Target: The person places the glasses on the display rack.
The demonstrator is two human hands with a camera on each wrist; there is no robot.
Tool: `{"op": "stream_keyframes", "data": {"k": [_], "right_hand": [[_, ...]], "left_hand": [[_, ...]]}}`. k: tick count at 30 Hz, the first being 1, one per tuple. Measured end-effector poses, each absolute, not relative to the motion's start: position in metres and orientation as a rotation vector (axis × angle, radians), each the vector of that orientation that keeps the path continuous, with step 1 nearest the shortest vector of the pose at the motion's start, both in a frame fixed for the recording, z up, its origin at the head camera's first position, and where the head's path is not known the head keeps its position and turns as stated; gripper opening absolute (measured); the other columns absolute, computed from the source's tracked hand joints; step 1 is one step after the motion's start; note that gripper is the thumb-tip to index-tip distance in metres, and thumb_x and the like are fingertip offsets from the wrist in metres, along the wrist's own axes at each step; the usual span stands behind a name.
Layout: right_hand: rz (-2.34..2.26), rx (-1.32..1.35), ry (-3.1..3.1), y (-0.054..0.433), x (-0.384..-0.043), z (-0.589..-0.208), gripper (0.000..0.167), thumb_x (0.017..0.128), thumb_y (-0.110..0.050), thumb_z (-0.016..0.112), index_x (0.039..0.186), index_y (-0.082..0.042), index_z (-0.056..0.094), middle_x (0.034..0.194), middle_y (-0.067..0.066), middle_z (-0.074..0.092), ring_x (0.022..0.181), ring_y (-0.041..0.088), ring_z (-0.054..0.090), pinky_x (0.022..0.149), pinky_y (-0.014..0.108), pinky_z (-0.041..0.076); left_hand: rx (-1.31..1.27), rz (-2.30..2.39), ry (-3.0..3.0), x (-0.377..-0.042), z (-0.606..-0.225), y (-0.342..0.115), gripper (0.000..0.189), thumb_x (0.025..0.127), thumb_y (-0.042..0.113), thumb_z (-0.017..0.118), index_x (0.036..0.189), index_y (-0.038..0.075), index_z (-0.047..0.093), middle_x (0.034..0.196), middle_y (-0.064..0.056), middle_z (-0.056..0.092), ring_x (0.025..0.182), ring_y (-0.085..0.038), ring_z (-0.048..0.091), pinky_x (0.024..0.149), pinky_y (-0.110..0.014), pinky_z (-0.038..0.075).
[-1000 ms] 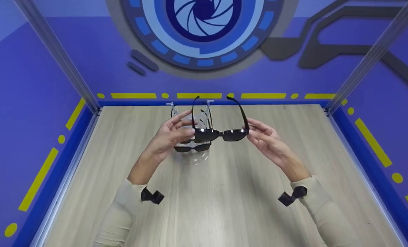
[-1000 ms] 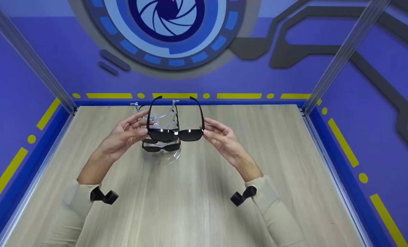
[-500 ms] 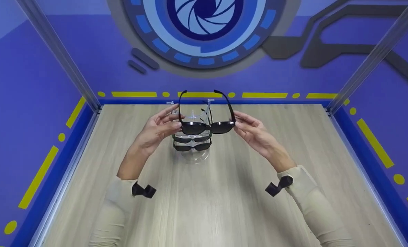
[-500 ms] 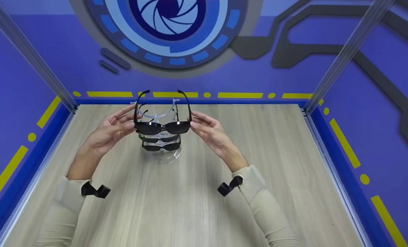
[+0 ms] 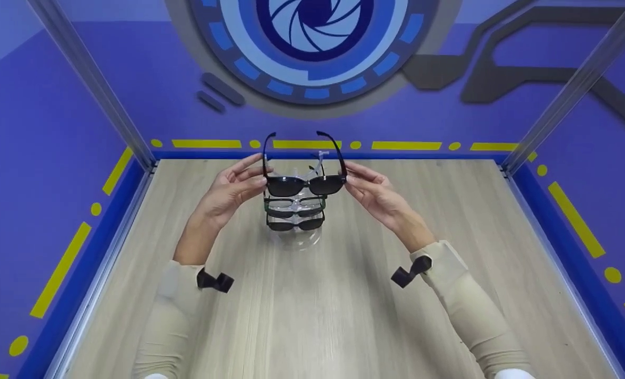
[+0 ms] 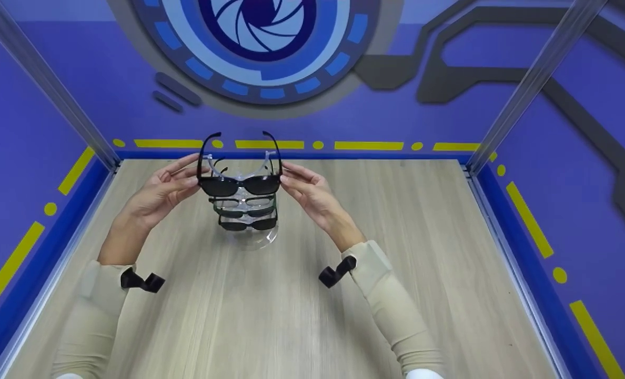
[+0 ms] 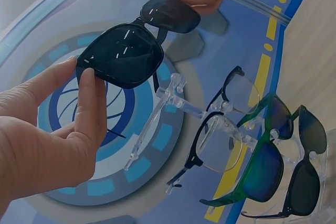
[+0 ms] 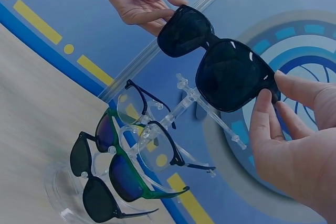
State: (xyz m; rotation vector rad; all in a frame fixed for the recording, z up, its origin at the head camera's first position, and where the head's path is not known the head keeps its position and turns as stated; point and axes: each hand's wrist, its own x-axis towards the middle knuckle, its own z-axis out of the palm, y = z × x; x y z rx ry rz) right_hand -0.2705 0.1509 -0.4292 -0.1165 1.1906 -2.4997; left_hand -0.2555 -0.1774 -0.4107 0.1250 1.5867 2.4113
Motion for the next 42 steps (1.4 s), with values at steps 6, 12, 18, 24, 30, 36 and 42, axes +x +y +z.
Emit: {"op": "stream_keyframes", "data": {"k": [6,12,18,24,30,36,42], "right_hand": [[-2.496,-0.055,1.210,0.142,-0.280,-0.430,0.031,0.097,0.013,0.055,0.112,-0.007,0.075,0.109,0.004,0.077,0.098,0.013,0.071,0.094,0.023,0.057],[-2.501,-0.018,1.201,0.134,-0.284,-0.434,0.031,0.097,0.013,0.056,0.108,-0.008,0.077,0.104,0.003,0.077,0.094,0.013,0.071,0.091,0.023,0.057],[-2.486,-0.013,1.223,0.131,-0.287,-0.441,0.031,0.096,0.012,0.057,0.109,-0.009,0.076,0.107,0.003,0.077,0.097,0.013,0.071,0.094,0.023,0.056],[-2.474,0.004,1.229,0.130,-0.290,-0.447,0.030,0.096,0.011,0.059,0.111,-0.008,0.076,0.107,0.002,0.077,0.098,0.014,0.071,0.095,0.023,0.056],[-2.470,0.016,1.240,0.129,-0.293,-0.453,0.030,0.096,0.011,0.060,0.110,-0.008,0.077,0.108,0.002,0.076,0.098,0.014,0.070,0.097,0.023,0.056],[-2.472,0.032,1.233,0.128,-0.295,-0.455,0.027,0.096,0.011,0.060,0.108,-0.007,0.076,0.107,0.004,0.076,0.096,0.013,0.070,0.093,0.022,0.057],[-2.472,0.029,1.225,0.126,-0.295,-0.454,0.027,0.097,0.011,0.059,0.110,-0.006,0.075,0.104,0.004,0.077,0.093,0.013,0.070,0.092,0.022,0.057]], "left_hand": [[0.106,2.432,1.563,-0.267,-0.414,-0.182,0.066,0.094,-0.011,0.062,0.154,0.002,0.040,0.113,-0.001,0.077,0.105,-0.012,0.074,0.088,-0.022,0.061],[0.083,2.420,1.569,-0.274,-0.421,-0.188,0.067,0.093,-0.010,0.065,0.155,0.002,0.040,0.114,-0.001,0.077,0.109,-0.015,0.073,0.091,-0.023,0.060],[0.055,2.404,1.575,-0.278,-0.430,-0.192,0.069,0.092,-0.010,0.066,0.155,0.001,0.039,0.115,-0.002,0.076,0.115,-0.018,0.071,0.093,-0.025,0.060],[0.051,2.395,1.582,-0.281,-0.436,-0.192,0.067,0.093,-0.011,0.064,0.154,0.000,0.040,0.114,-0.004,0.075,0.105,-0.014,0.073,0.093,-0.026,0.060],[0.034,2.384,1.575,-0.283,-0.439,-0.192,0.067,0.093,-0.011,0.065,0.154,0.000,0.040,0.116,-0.006,0.075,0.101,-0.013,0.074,0.092,-0.026,0.061],[0.010,2.382,1.585,-0.283,-0.440,-0.193,0.067,0.092,-0.010,0.067,0.153,0.001,0.043,0.118,-0.008,0.075,0.101,-0.013,0.074,0.091,-0.025,0.061],[-0.004,2.386,1.569,-0.283,-0.441,-0.196,0.068,0.092,-0.010,0.068,0.154,0.001,0.041,0.117,-0.007,0.075,0.100,-0.013,0.074,0.092,-0.026,0.061]]}}
